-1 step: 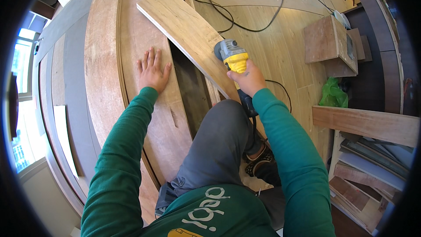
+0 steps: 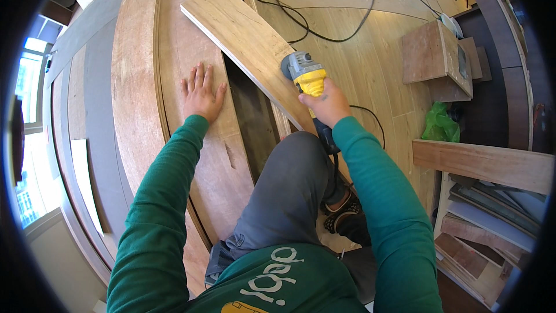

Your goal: The person uses a handheld power grinder to smooth the edges of curved wooden planks, picking up various pieces from the floor and wiping the surfaces by hand.

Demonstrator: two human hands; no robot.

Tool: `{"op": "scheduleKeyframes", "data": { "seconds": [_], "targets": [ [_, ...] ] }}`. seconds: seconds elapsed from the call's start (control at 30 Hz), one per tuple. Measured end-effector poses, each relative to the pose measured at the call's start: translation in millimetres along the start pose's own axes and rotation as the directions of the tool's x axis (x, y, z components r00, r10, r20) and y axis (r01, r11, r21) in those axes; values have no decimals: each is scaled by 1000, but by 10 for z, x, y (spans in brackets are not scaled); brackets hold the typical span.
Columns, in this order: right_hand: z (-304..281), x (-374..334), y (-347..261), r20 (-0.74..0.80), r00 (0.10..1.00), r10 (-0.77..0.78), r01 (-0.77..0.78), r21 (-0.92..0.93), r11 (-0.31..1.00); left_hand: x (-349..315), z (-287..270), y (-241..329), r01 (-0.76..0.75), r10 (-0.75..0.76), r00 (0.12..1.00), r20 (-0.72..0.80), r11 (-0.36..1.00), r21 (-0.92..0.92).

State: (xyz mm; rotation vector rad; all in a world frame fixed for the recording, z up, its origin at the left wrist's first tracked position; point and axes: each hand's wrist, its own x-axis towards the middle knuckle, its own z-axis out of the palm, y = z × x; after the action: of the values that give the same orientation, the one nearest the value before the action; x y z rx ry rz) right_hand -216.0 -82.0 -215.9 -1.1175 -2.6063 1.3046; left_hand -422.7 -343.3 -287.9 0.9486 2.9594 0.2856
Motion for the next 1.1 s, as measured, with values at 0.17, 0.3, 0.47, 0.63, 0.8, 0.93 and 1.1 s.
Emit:
{"op": "scheduleKeyframes", "data": {
  "seconds": [0.17, 0.3, 0.47, 0.63, 0.8, 0.93, 1.1],
  "targets": [
    [8, -15, -138, 34, 999, -25, 26, -51, 998, -3, -7, -1, 8, -8, 1000, 8, 1000, -5],
    [34, 40, 87, 1, 1000, -8, 8, 50, 999, 9, -3, 5, 5, -5, 1000, 12, 1000, -10],
    [-39, 27, 81, 6, 1000, 25, -25, 15, 1000, 6, 10, -13, 11, -11, 1000, 16, 1000, -8],
    [-9, 35, 1, 14, 1000, -27, 29, -91, 995, 5, -20, 18, 8, -8, 1000, 13, 1000, -11],
    [13, 91, -48, -2, 1000, 17, -17, -105, 994, 5, -19, 8, 9, -9, 1000, 14, 1000, -3],
    [3, 88, -3, -15, 1000, -9, 8, -62, 998, 7, -10, 11, 6, -6, 1000, 13, 1000, 0],
    [-7, -3, -173, 38, 999, -23, 27, -106, 994, -2, -5, 4, 13, -14, 1000, 19, 1000, 9]
  ]
}}
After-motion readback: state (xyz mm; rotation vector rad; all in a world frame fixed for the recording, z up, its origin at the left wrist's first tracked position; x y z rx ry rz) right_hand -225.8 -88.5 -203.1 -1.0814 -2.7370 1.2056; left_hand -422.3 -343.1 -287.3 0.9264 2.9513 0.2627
